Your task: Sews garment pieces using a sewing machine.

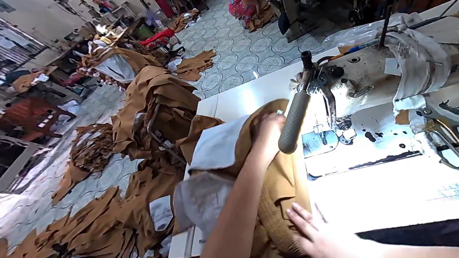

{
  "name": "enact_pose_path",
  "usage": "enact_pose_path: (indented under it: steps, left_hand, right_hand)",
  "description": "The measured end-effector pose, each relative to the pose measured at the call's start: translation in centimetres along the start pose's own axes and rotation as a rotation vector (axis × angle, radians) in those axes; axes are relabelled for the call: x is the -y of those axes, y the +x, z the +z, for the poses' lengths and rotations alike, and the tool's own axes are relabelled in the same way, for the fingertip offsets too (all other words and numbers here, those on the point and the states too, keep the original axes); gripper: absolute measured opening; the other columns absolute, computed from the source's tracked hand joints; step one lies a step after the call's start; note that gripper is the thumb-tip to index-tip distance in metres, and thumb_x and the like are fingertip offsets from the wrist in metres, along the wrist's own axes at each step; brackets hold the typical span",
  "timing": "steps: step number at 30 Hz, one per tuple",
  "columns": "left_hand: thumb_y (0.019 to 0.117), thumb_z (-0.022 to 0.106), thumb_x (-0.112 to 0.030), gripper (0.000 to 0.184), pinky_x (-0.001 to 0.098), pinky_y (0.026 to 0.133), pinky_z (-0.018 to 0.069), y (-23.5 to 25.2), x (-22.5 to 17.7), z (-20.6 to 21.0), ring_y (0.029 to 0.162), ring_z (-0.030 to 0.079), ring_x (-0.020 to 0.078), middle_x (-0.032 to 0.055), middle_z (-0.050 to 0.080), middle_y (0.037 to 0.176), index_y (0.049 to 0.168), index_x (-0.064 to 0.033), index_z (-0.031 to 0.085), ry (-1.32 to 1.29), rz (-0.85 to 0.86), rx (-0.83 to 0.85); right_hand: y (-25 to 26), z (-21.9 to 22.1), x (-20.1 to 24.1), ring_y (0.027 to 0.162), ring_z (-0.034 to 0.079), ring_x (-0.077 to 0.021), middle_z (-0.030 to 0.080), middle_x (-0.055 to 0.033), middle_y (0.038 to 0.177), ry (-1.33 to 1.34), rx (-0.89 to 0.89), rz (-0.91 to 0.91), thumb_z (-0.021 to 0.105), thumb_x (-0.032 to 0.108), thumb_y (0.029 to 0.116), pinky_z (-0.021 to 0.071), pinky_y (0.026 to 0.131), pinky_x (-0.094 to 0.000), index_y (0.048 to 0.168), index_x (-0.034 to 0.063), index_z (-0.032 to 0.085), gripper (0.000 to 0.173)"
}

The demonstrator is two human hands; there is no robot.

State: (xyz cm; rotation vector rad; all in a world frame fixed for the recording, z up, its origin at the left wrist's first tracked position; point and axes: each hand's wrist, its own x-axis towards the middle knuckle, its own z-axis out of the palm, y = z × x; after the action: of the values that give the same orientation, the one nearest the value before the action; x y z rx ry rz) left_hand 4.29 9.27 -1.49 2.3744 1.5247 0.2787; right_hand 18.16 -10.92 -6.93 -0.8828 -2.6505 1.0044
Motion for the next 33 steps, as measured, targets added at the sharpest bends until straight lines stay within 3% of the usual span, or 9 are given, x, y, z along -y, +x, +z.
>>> enact_pose_path:
  steps: [4,6,10,12,14,18,24,28,33]
  left_hand:
    - [0.104,0.055,-0.021,0.031,0.0566,0.111,0.0354,0.6,-5.0,0.8,0.124,0.06,0.0399,0.0248,0.069,0.121,0.113,0.0027,0.073,0.137,0.226,0.326]
    - [0.1033,0.056,-0.017,0.027,0.053,0.111,0.0381,0.2,-6.1,1.5,0.12,0.062,0.0397,0.0245,0.071,0.115,0.111,0.0026,0.074,0.113,0.259,0.411]
    - [0.1032,0.057,-0.019,0.027,0.0477,0.114,0.0351,-1.0,-6.1,2.3,0.128,0.055,0.0371,0.0216,0.067,0.123,0.113,-0.0005,0.073,0.079,0.192,0.387]
    - [0.1036,0.056,-0.02,0.028,0.0487,0.112,0.0372,-1.6,-5.8,2.7,0.129,0.054,0.0371,0.0212,0.066,0.125,0.115,-0.0015,0.073,0.04,0.163,0.345]
    - [0.1041,0.054,-0.02,0.028,0.0513,0.109,0.0382,-1.9,-5.2,3.3,0.127,0.055,0.0368,0.0214,0.065,0.123,0.114,-0.0011,0.072,-0.024,0.158,0.296]
    - [0.1021,0.056,-0.016,0.025,0.0465,0.11,0.0376,-2.3,-4.3,4.6,0.125,0.054,0.034,0.0214,0.064,0.122,0.115,0.0011,0.069,-0.216,0.131,0.201]
    - [0.0987,0.059,-0.015,0.021,0.0491,0.098,0.0496,-3.8,-4.3,6.1,0.113,0.064,0.037,0.0202,0.069,0.111,0.1,-0.0028,0.076,0.074,0.303,-0.095]
    - [0.1046,0.053,-0.022,0.032,0.0468,0.104,0.0473,-5.8,-6.5,6.0,0.123,0.06,0.0367,0.0198,0.067,0.123,0.117,0.0007,0.071,0.123,0.107,0.062]
    - [0.1026,0.055,-0.021,0.035,0.0452,0.108,0.046,-7.4,-8.2,8.4,0.13,0.06,0.0346,0.0188,0.065,0.136,0.123,0.0023,0.069,0.014,-0.079,-0.132]
  right_hand:
    - [6.9,1.9,3.2,0.153,0.018,-0.0502,0.034,-0.0322,0.159,-0.09,0.061,0.065,0.054,0.048,0.1025,0.0025,0.117,-0.0764,0.145,-0.0061,0.05,0.069]
    - [8.2,3.4,3.2,0.147,0.035,-0.0494,0.048,-0.0308,0.15,-0.001,-0.122,0.024,0.059,0.043,0.1,0.0153,0.116,-0.0755,0.141,-0.0029,0.056,0.062]
    - [4.7,1.1,1.6,0.138,0.049,-0.0447,0.06,-0.0254,0.137,-0.096,0.012,-0.111,0.057,0.038,0.1038,0.0203,0.117,-0.0714,0.132,-0.0035,0.061,0.051]
    - [1.6,1.0,-2.3,0.114,0.069,-0.0326,0.074,-0.0136,0.114,-0.255,-0.417,-0.222,0.06,0.037,0.0998,0.0481,0.103,-0.0611,0.119,0.0052,0.071,0.039]
    - [-0.7,-2.2,-6.1,0.096,0.073,-0.0285,0.075,-0.0097,0.099,-0.359,-0.589,-0.055,0.055,0.026,0.0981,0.0575,0.084,-0.0522,0.113,0.0113,0.075,0.029]
    - [-3.6,-9.7,-9.9,0.122,0.058,-0.043,0.064,-0.0225,0.126,-0.342,-0.272,0.277,0.054,0.009,0.0987,0.0372,0.105,-0.0643,0.139,0.0168,0.065,0.042]
    - [-3.4,-10.5,-12.1,0.121,0.06,-0.0382,0.069,-0.0167,0.124,-0.393,-0.268,0.165,0.058,0.008,0.0966,0.0358,0.107,-0.0587,0.129,0.0202,0.072,0.038]
    - [-3.6,-9.9,-13.1,0.121,0.061,-0.0365,0.071,-0.0174,0.122,-0.359,-0.351,0.142,0.063,0.005,0.0919,0.0343,0.11,-0.0552,0.124,0.0146,0.075,0.036]
    - [-3.9,-9.9,-13.5,0.125,0.063,-0.0331,0.071,-0.0065,0.131,-0.294,-0.331,0.013,0.06,-0.001,0.0911,0.0347,0.111,-0.0593,0.127,0.0129,0.074,0.041]
